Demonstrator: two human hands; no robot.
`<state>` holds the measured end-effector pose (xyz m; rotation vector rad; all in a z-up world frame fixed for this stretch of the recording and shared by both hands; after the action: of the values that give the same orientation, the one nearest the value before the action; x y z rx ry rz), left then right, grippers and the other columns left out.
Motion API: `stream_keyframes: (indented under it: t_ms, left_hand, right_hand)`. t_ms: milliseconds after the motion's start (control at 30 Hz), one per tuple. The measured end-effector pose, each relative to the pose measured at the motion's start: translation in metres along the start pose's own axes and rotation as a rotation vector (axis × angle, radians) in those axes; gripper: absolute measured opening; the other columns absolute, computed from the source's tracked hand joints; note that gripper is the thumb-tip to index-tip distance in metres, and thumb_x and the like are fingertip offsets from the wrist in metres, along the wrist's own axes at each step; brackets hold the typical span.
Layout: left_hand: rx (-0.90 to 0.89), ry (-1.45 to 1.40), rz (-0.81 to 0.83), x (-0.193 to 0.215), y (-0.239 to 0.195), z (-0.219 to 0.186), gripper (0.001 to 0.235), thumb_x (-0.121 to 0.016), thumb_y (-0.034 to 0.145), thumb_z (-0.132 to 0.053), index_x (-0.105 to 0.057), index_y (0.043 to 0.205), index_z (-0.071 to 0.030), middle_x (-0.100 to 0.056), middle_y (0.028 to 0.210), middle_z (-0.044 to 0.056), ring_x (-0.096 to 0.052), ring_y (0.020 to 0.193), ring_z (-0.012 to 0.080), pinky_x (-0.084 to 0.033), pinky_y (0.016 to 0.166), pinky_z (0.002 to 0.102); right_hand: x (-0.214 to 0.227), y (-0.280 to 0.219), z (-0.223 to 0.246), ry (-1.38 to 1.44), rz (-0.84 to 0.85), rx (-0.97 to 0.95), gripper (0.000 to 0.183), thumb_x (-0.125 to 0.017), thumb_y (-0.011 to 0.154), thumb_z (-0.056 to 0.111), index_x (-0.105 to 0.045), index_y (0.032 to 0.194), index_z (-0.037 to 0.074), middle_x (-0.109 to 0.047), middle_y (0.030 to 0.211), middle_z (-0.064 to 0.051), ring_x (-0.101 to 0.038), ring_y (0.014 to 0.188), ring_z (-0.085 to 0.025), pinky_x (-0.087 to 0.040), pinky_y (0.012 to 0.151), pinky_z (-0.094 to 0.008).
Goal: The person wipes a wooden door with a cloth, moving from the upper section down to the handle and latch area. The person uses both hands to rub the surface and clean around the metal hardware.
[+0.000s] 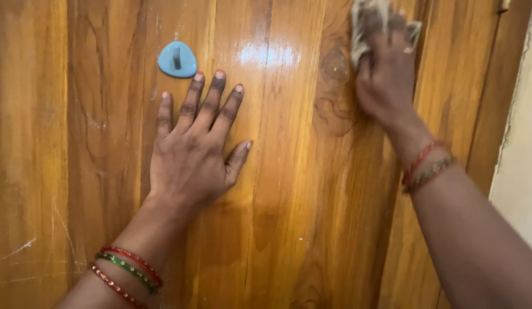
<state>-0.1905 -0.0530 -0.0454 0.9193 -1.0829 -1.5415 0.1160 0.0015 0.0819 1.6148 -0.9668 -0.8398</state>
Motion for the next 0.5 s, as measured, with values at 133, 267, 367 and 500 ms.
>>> stream_keyframes:
  t_ms: [133, 267, 367, 500]
  left_hand:
    - [0.000, 0.012, 0.024, -0.001, 0.001, 0.000, 0.072, -0.053, 0.097, -0.049, -0.038, 0.160, -0.018, -0.033, 0.166, 0.011, -0.025, 0.154, 0.0305, -0.015, 0.122, 0.062]
    - [0.005, -0.002, 0.031, -0.001, 0.002, 0.000, 0.072, -0.053, 0.096, -0.049, -0.038, 0.159, -0.018, -0.031, 0.167, 0.011, -0.025, 0.154, 0.0310, -0.014, 0.121, 0.062]
    - [0.005, -0.004, 0.023, 0.000, 0.002, -0.001, 0.072, -0.053, 0.097, -0.048, -0.037, 0.160, -0.018, -0.030, 0.167, 0.011, -0.025, 0.154, 0.0315, -0.014, 0.122, 0.062]
    - [0.006, 0.004, 0.017, 0.001, 0.001, -0.003, 0.072, -0.053, 0.097, -0.048, -0.037, 0.160, -0.017, -0.030, 0.167, 0.011, -0.025, 0.154, 0.0318, -0.014, 0.121, 0.063]
  right_hand:
    - [-0.013, -0.090, 0.044, -0.097, 0.102, 0.140, 0.076, -0.057, 0.095, 0.006, -0.032, 0.162, 0.030, -0.025, 0.165, -0.033, -0.021, 0.150, -0.048, -0.040, 0.108, -0.059]
    - [-0.009, -0.191, 0.088, 0.011, 0.240, 0.418, 0.064, -0.060, 0.088, 0.015, -0.049, 0.152, 0.018, -0.038, 0.161, -0.025, -0.015, 0.155, -0.040, -0.007, 0.126, -0.060]
    - [0.001, -0.241, 0.117, 0.191, 0.227, 0.748, 0.055, -0.066, 0.097, 0.029, -0.053, 0.149, 0.019, -0.044, 0.156, -0.015, -0.022, 0.158, -0.035, 0.000, 0.132, -0.059]
    - [0.008, -0.241, 0.112, 0.159, 0.306, 0.896, 0.056, -0.067, 0.093, 0.035, -0.059, 0.148, 0.026, -0.050, 0.156, -0.008, -0.025, 0.156, -0.029, 0.008, 0.129, -0.055]
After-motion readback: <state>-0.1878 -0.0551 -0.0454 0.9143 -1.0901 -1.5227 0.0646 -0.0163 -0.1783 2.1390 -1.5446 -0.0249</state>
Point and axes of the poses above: each hand's wrist, its own y-axis towards the middle knuckle, its own x-axis out of the back of the hand, z = x × y, the point moved 2 cm from there along y, towards the middle knuckle
